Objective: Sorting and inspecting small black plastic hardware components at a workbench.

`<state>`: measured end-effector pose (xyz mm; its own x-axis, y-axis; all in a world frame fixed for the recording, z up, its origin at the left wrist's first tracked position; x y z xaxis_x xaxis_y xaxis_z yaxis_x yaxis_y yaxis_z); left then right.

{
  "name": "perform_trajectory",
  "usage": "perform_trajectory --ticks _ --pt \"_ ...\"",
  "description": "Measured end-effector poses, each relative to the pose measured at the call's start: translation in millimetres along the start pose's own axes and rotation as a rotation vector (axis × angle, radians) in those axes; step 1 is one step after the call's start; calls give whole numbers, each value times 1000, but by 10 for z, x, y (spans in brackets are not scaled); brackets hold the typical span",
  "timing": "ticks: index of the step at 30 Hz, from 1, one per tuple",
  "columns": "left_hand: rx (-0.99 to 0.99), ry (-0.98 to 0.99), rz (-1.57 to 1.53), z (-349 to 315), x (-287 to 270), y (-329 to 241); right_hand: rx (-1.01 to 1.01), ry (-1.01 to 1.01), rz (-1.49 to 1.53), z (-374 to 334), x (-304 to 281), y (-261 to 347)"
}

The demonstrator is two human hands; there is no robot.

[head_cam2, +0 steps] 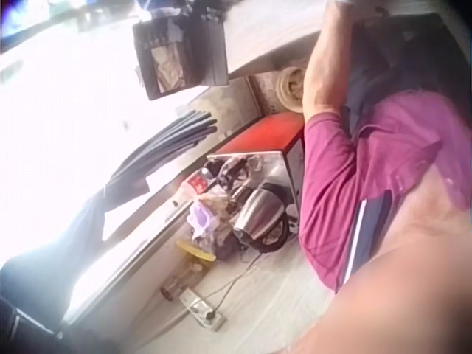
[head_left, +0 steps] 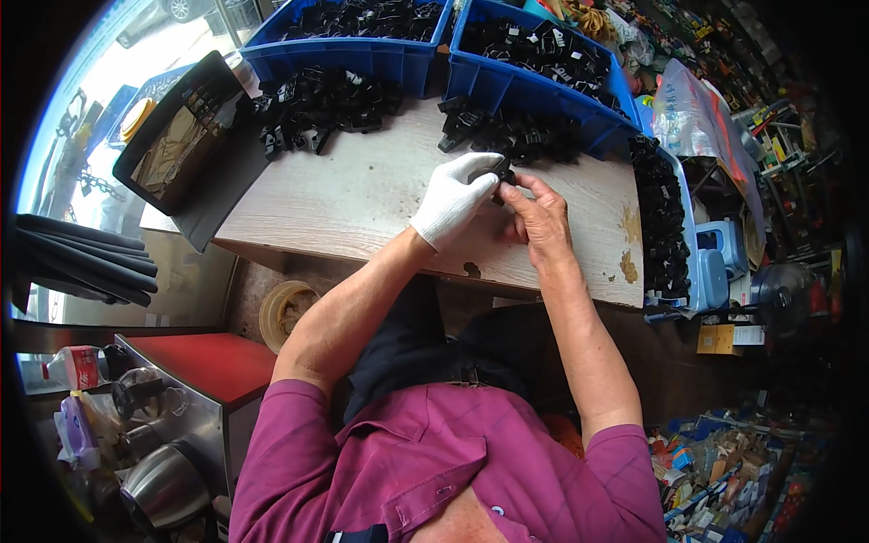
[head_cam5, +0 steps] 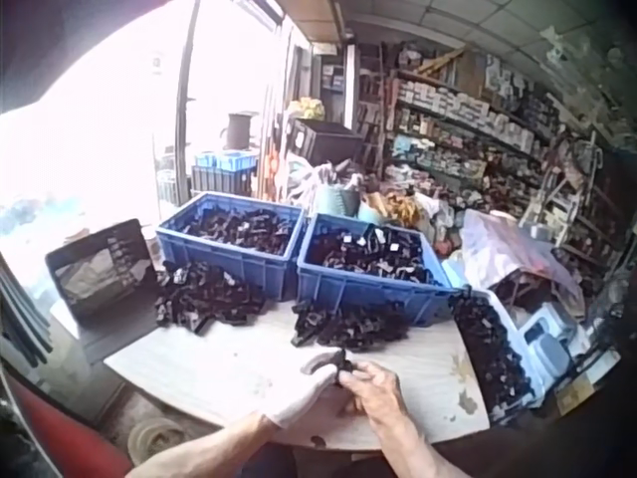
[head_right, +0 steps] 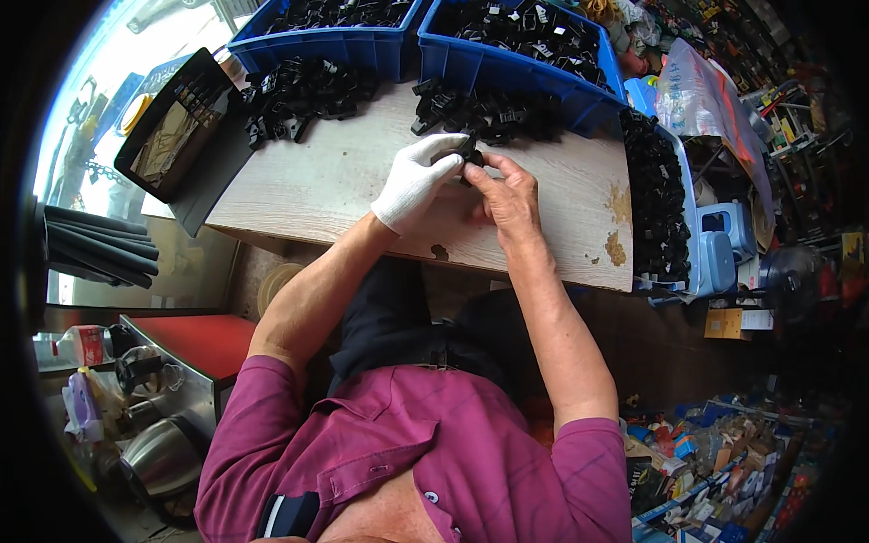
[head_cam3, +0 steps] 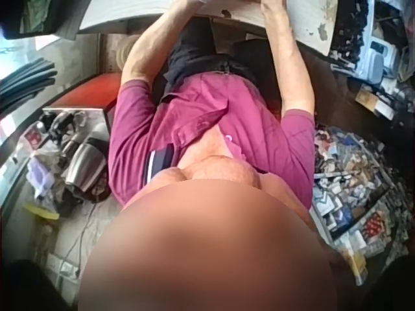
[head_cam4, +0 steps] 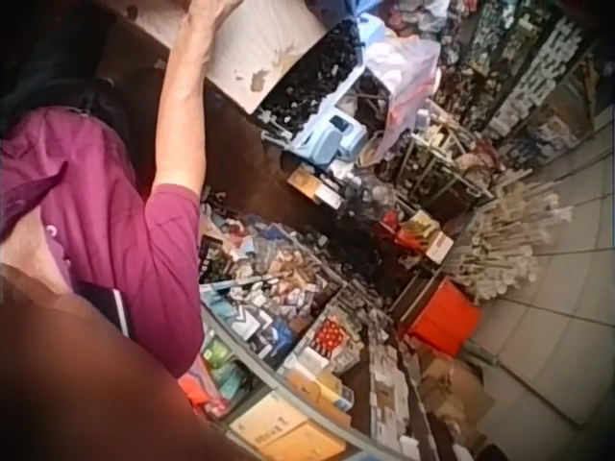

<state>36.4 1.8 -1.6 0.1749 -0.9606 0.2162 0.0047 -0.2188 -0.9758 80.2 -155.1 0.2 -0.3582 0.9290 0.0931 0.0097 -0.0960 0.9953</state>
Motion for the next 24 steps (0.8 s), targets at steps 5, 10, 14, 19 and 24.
perform_trajectory --ticks 5,10,14,19,24 --pt "10 -15 65 -22 -25 -41 12 35 -16 -27 -7 47" --pt "227 -64 323 -28 -67 -36 68 81 -83 8 -25 55" --pt "198 -26 373 -21 -114 -16 127 100 -142 8 -6 106" --pt "321 -80 515 -119 -105 -20 198 104 -276 18 -34 170" --pt "447 -6 764 -119 -48 -32 193 74 -314 -16 -90 162"
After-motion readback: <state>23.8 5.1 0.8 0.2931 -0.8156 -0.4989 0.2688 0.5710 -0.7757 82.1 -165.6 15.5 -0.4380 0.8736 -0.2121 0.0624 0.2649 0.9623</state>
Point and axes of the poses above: each hand's wrist, its own z-axis towards the middle knuckle, its own x-axis out of the palm, y = z × x, the point moved 3 cm from there along z, towards the middle knuckle, and after that the axes turned 10 degrees about -x, right-handed, at the moved point
